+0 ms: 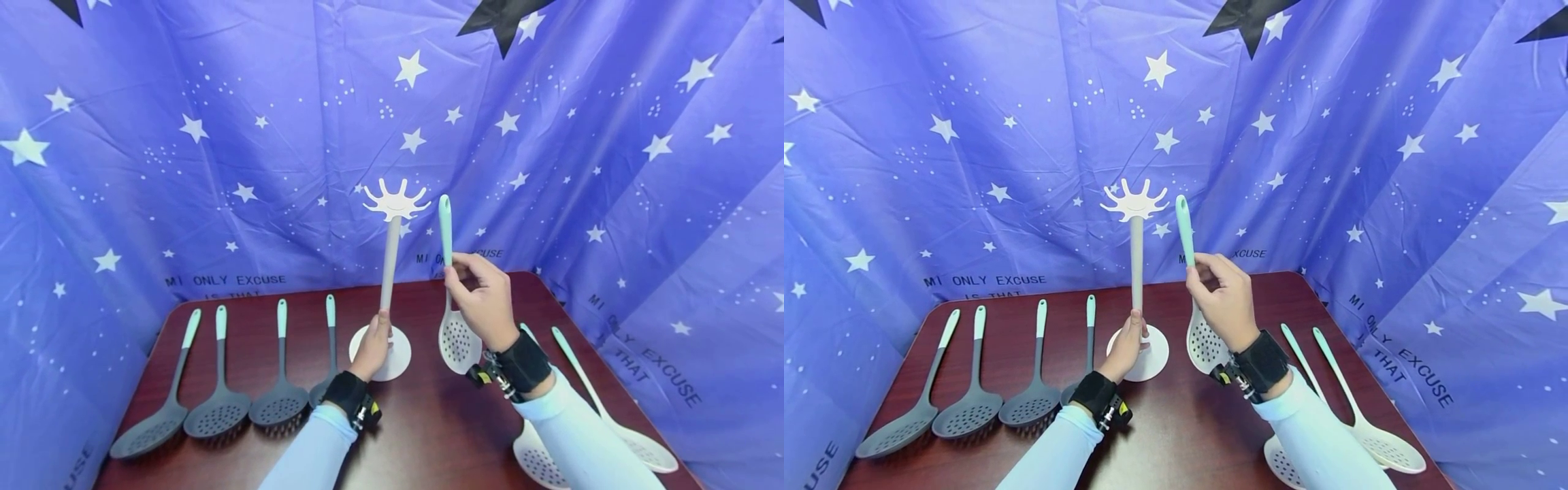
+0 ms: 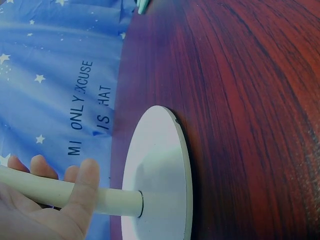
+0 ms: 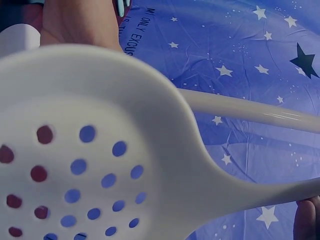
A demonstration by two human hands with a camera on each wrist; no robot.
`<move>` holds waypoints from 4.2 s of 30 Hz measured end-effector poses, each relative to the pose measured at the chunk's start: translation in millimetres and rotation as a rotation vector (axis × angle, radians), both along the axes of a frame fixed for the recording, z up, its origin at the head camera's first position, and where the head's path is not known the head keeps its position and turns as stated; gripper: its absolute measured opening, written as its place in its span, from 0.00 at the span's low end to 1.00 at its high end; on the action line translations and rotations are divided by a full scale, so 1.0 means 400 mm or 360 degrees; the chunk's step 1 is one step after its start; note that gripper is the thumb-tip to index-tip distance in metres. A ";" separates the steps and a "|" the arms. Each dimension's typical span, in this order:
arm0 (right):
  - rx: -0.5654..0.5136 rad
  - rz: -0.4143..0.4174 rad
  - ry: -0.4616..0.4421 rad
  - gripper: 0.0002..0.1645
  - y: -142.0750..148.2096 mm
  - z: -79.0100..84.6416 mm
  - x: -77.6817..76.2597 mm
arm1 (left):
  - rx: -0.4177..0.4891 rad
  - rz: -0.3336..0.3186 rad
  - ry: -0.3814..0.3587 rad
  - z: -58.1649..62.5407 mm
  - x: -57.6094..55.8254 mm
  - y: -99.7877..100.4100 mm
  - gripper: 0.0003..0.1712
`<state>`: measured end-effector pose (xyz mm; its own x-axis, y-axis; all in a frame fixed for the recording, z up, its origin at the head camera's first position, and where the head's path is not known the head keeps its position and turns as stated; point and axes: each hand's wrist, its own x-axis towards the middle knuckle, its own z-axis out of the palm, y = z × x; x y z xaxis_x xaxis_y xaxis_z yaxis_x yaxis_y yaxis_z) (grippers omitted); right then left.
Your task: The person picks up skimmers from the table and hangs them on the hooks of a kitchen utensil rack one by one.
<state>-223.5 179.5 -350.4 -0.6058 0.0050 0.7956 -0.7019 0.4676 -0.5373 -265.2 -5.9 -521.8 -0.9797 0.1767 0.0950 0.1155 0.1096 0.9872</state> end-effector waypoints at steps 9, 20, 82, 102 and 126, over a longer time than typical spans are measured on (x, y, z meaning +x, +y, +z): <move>0.0032 -0.0025 -0.0068 0.09 -0.033 0.027 0.010 | -0.0003 0.0016 0.0000 0.001 0.000 -0.001 0.34; 0.0051 -0.0010 -0.0081 0.09 -0.043 0.029 0.018 | 0.0024 0.0014 0.0005 -0.001 0.000 0.002 0.34; 0.0774 -0.0583 -0.0404 0.32 0.255 -0.176 0.015 | -0.0145 0.0056 0.0049 -0.014 -0.001 0.003 0.38; 0.1132 -0.0556 -0.1133 0.73 0.357 -0.278 0.059 | -0.0123 0.0059 0.0044 -0.017 -0.002 0.004 0.33; 0.1187 -0.0652 -0.1540 0.72 0.379 -0.374 0.075 | -0.0106 0.0033 0.0034 -0.008 0.003 -0.002 0.33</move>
<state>-193.5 331.0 -499.8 -0.9946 0.0733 -0.0732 0.0901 0.9610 -0.2614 -263.8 -6.9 -525.2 -0.9811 0.1630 0.1045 0.1333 0.1775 0.9751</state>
